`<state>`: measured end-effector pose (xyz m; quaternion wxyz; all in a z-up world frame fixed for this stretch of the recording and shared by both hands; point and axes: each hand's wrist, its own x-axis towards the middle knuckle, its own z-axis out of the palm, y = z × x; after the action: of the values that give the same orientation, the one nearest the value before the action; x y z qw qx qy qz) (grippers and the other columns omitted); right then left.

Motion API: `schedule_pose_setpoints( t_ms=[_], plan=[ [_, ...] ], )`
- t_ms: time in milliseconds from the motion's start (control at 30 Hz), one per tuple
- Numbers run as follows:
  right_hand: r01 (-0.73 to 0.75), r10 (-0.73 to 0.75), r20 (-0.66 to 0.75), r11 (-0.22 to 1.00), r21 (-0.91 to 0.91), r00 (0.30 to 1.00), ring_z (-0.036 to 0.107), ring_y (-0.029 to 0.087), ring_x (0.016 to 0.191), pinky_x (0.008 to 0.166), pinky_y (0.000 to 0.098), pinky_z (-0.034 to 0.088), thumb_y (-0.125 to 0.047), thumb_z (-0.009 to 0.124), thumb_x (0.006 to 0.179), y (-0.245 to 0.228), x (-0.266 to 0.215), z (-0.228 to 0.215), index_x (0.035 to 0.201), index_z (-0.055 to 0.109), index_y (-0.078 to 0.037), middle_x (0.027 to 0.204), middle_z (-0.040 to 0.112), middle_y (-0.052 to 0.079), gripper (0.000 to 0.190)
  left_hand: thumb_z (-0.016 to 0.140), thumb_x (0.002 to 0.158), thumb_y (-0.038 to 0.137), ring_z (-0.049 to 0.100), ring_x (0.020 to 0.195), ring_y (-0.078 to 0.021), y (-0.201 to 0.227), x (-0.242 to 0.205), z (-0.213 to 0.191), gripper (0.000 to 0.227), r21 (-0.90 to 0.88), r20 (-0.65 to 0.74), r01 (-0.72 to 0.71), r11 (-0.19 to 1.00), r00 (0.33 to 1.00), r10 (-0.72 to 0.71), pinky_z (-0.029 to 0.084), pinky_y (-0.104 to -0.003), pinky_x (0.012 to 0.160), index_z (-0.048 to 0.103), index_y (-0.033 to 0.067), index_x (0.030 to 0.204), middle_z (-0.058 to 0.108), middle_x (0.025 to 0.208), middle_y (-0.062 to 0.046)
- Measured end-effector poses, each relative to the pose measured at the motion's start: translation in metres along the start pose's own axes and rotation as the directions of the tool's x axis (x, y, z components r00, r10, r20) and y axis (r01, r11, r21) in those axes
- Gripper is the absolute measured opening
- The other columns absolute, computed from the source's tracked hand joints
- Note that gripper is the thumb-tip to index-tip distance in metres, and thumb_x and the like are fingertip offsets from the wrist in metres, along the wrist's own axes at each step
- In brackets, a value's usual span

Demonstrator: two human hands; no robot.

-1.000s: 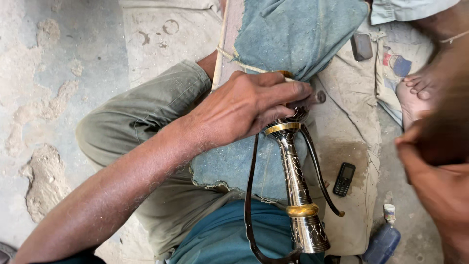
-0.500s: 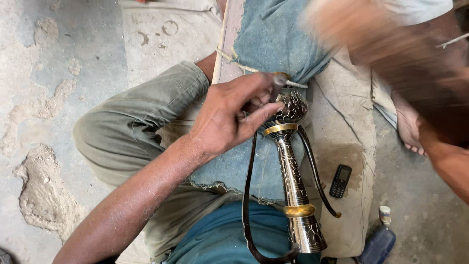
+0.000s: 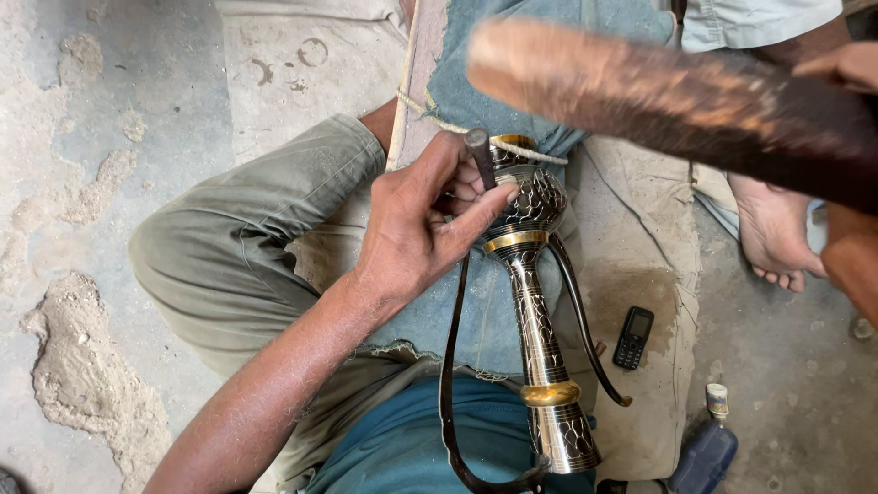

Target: The person holds a metal hookah stem and uses a chisel and hammer to engrave decorative patterns into its surface. The person repeatedly taps the chisel with the hammer while rotating the stem to work on different sections.

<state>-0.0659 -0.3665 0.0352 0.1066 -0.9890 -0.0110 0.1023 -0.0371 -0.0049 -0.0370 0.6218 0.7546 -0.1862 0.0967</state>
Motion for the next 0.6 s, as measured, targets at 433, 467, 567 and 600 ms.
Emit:
schedule_pose_setpoints(
  t_ms=[433, 467, 567, 600],
  plan=[
    [-0.028, 0.029, 0.032, 0.999, -0.022, 0.999, 0.067, 0.029, 0.070, 0.065, 0.0378, 0.057, -0.014, 0.066, 0.109, 0.012, 0.009, -0.005, 0.116, 0.065, 0.002, 0.089, 0.068, 0.018, 0.017, 0.082, 0.096, 0.016, 0.068, 0.076, -0.0125, 0.004, 0.004, -0.005, 0.032, 0.090, 0.124, -0.146, 0.985, 0.983, 0.134, 0.057, -0.028, 0.066, 0.064, 0.0010, 0.118, 0.065, 0.092, -0.007],
    [-0.032, 0.033, 0.034, 0.999, -0.027, 0.999, 0.067, 0.029, 0.070, 0.065, 0.0379, 0.057, -0.014, 0.065, 0.109, 0.012, 0.008, -0.005, 0.116, 0.065, 0.002, 0.089, 0.068, 0.018, 0.017, 0.083, 0.096, 0.016, 0.069, 0.079, -0.0138, 0.006, 0.004, -0.006, 0.032, 0.108, 0.124, -0.165, 0.980, 0.981, 0.151, 0.058, -0.029, 0.068, 0.064, 0.0018, 0.118, 0.066, 0.093, -0.007],
    [-0.045, 0.046, 0.023, 0.999, -0.022, 0.999, 0.067, 0.029, 0.070, 0.065, 0.0383, 0.057, -0.015, 0.065, 0.110, 0.012, 0.007, -0.007, 0.116, 0.065, 0.002, 0.089, 0.068, 0.019, 0.018, 0.083, 0.097, 0.017, 0.070, 0.084, -0.0164, 0.007, 0.009, -0.006, 0.032, 0.138, 0.126, -0.223, 0.965, 0.970, 0.206, 0.059, -0.030, 0.072, 0.063, 0.0033, 0.118, 0.067, 0.096, -0.007],
    [-0.047, 0.047, 0.024, 0.999, -0.024, 0.999, 0.067, 0.030, 0.070, 0.065, 0.0385, 0.057, -0.015, 0.065, 0.110, 0.011, 0.007, -0.006, 0.116, 0.065, 0.002, 0.089, 0.068, 0.019, 0.018, 0.082, 0.098, 0.017, 0.069, 0.083, -0.0161, 0.006, 0.008, -0.006, 0.032, 0.130, 0.125, -0.221, 0.967, 0.971, 0.205, 0.060, -0.029, 0.071, 0.063, 0.0031, 0.118, 0.067, 0.096, -0.007]
  ],
)
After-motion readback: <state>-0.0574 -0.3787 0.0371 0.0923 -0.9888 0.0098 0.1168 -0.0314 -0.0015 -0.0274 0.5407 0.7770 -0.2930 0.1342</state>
